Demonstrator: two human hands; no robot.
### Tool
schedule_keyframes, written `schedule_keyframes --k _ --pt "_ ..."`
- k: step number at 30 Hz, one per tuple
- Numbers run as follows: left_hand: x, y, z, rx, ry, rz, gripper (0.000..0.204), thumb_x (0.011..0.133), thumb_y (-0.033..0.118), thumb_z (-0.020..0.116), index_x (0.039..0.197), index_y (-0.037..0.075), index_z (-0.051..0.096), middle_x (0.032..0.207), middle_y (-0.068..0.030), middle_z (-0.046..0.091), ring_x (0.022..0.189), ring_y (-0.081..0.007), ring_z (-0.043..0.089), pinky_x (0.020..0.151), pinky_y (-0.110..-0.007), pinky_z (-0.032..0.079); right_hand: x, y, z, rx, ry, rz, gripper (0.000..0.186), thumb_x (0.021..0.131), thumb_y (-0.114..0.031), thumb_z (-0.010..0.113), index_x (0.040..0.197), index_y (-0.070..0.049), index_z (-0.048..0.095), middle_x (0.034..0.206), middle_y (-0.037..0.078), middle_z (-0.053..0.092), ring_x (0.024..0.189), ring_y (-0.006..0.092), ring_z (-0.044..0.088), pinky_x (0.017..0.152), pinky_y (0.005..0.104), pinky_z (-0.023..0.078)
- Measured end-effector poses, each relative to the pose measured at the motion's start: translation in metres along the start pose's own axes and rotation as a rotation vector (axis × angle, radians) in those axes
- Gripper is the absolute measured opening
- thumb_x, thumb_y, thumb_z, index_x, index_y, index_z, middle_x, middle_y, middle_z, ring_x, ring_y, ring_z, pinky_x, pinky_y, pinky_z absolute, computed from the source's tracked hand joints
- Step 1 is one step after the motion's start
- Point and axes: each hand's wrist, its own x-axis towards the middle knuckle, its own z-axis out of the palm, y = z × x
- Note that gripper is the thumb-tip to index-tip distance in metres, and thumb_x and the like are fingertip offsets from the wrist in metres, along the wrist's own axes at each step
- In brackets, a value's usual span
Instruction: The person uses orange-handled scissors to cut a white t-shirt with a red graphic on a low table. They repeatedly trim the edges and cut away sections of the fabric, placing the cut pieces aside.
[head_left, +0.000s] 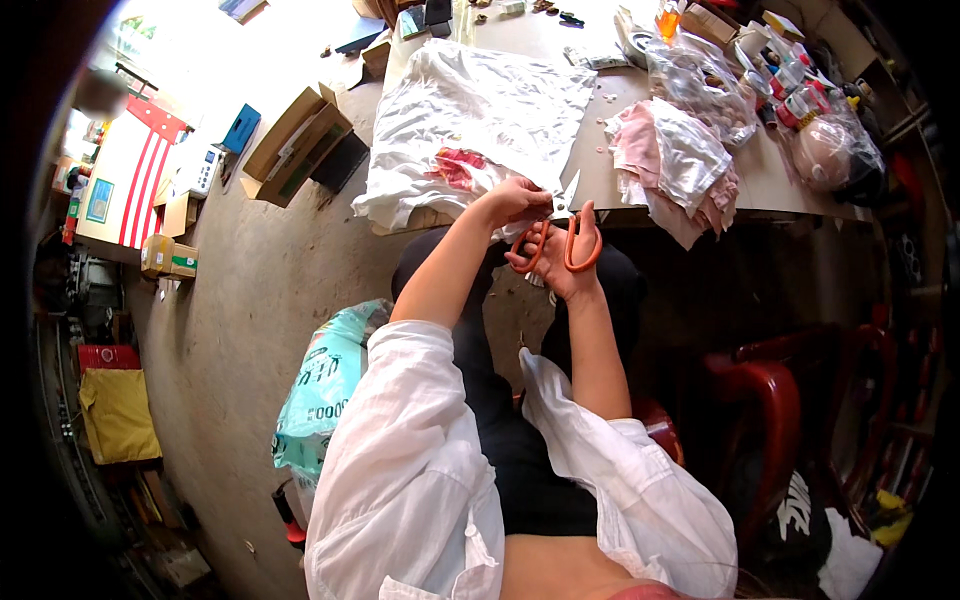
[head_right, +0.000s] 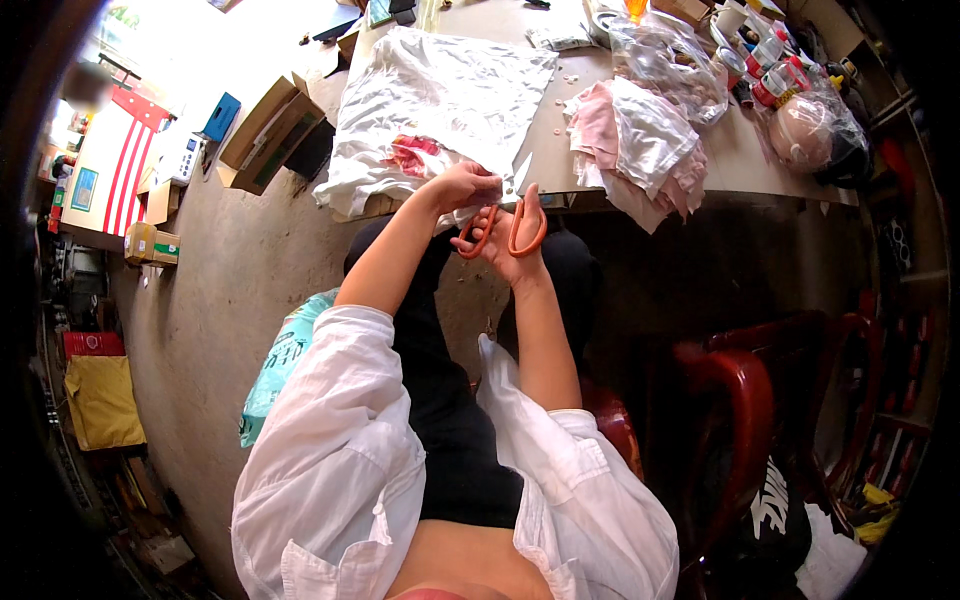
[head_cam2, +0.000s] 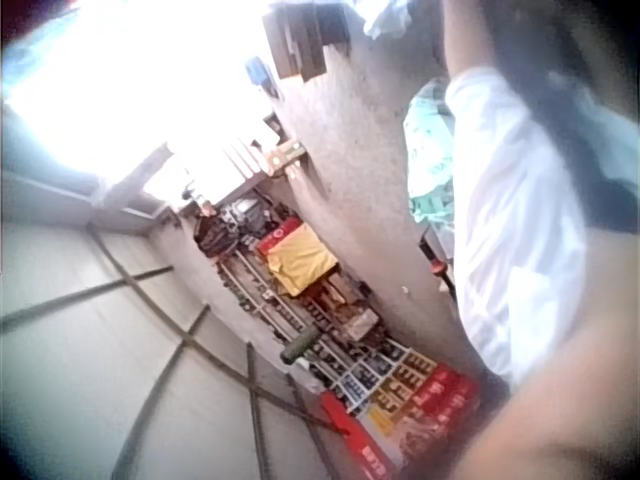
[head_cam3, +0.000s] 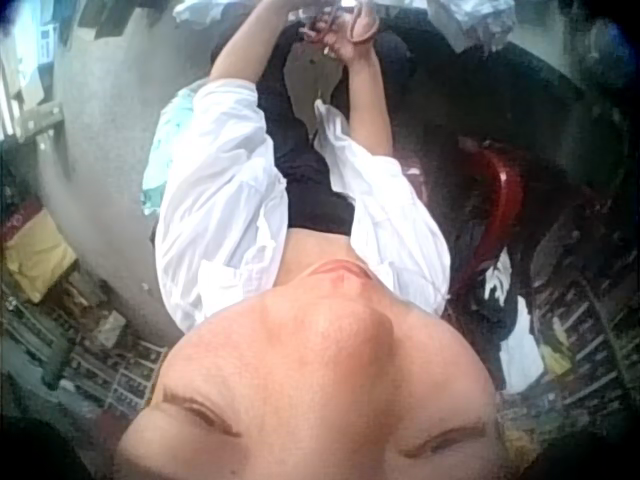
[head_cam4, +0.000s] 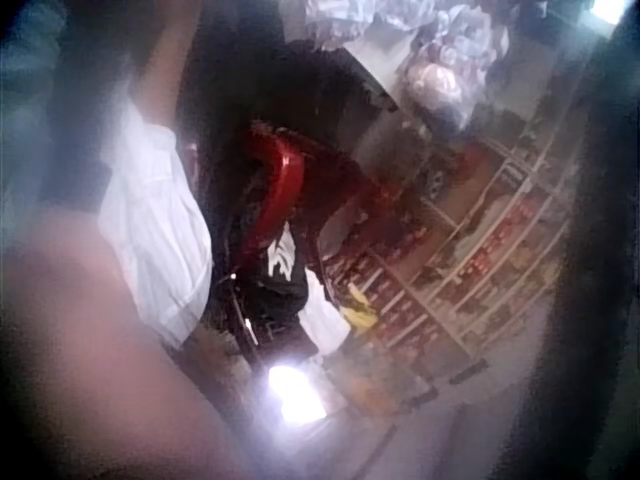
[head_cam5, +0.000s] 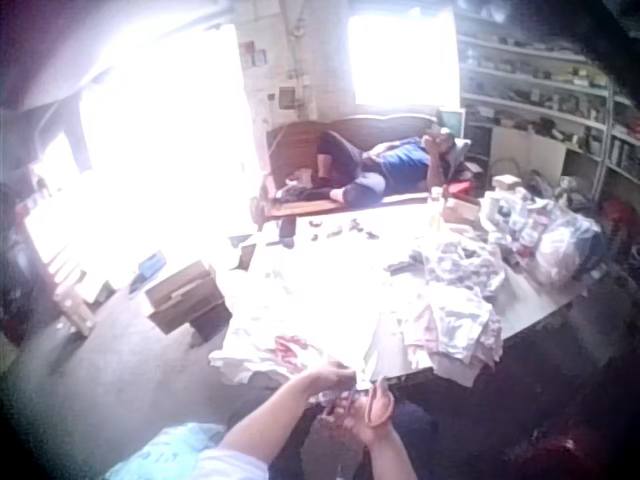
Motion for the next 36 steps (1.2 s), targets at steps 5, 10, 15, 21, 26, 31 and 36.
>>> schedule_keyframes --k 5,10,15,21,26,31,36 --pt "-0.006 -0.002 0.0 0.015 -0.025 -0.043 0.021 0.088 0.016 0.063 0.095 -0.004 0.061 0.087 -0.0064 0.064 0.077 -0.0132 0.063 0.074 -0.026 0.053 0.003 0.002 -0.007 -0.156 0.028 0.005 0.077 0.072 -0.086 0.031 0.072 -0.01 0.043 0.063 -0.001 0.04 0.053 0.0115 0.042 0.05 0.0224 0.041" --pt "-0.008 -0.001 0.0 0.01 -0.005 -0.077 0.02 0.089 0.017 0.061 0.092 -0.003 0.063 0.085 -0.0081 0.066 0.075 -0.0159 0.064 0.072 -0.028 0.054 0.008 0.001 -0.021 -0.279 0.069 0.024 0.073 0.072 -0.087 0.031 0.068 -0.014 0.036 0.058 -0.004 0.035 0.046 0.007 0.034 0.041 0.017 0.027" --pt "-0.013 -0.001 0.004 0.01 0.101 -0.025 0.018 0.089 0.016 0.061 0.09 -0.002 0.062 0.083 -0.0083 0.066 0.074 -0.0171 0.065 0.07 -0.029 0.054 0.007 0.003 -0.015 -0.174 -0.02 0.051 0.081 0.071 -0.086 0.036 0.08 -0.006 0.046 0.073 0.004 0.045 0.057 0.0133 0.044 0.048 0.0214 0.037" --pt "-0.013 -0.008 0.007 -0.062 0.206 0.054 0.016 0.088 0.016 0.062 0.087 0.0 0.062 0.074 -0.0027 0.061 0.061 -0.0106 0.057 0.057 -0.025 0.048 -0.02 0.009 0.035 -0.016 -0.025 0.024 0.084 0.072 -0.082 0.044 0.093 0.0 0.048 0.081 0.005 0.045 0.071 0.0168 0.044 0.062 0.0281 0.04" --pt "-0.015 -0.008 0.002 -0.011 0.048 0.018 0.017 0.088 0.017 0.062 0.089 0.001 0.064 0.078 -0.0033 0.063 0.064 -0.0107 0.058 0.06 -0.024 0.049 -0.001 0.001 -0.002 0.098 -0.157 0.07 0.086 0.068 -0.083 0.048 0.091 0.0 0.043 0.08 0.005 0.041 0.067 0.014 0.039 0.057 0.0241 0.035" --pt "-0.015 -0.006 -0.002 0.023 -0.009 -0.006 0.02 0.09 0.022 0.06 0.088 0.002 0.062 0.08 -0.0031 0.063 0.071 -0.0106 0.06 0.068 -0.026 0.051 0.006 0.0 -0.019 -0.049 0.014 0.034 0.072 0.076 -0.079 0.042 0.075 -0.007 0.043 0.06 -0.002 0.039 0.044 0.0072 0.035 0.037 0.0172 0.031" --pt "-0.024 0.0 0.012 0.014 0.096 -0.006 0.023 0.091 0.025 0.058 0.09 0.002 0.059 0.082 -0.0037 0.062 0.071 -0.0122 0.06 0.068 -0.028 0.051 0.011 0.008 -0.024 -0.091 0.039 0.023 0.061 0.086 -0.07 0.035 0.067 -0.012 0.042 0.048 -0.005 0.035 0.033 0.005 0.032 0.028 0.0177 0.028"
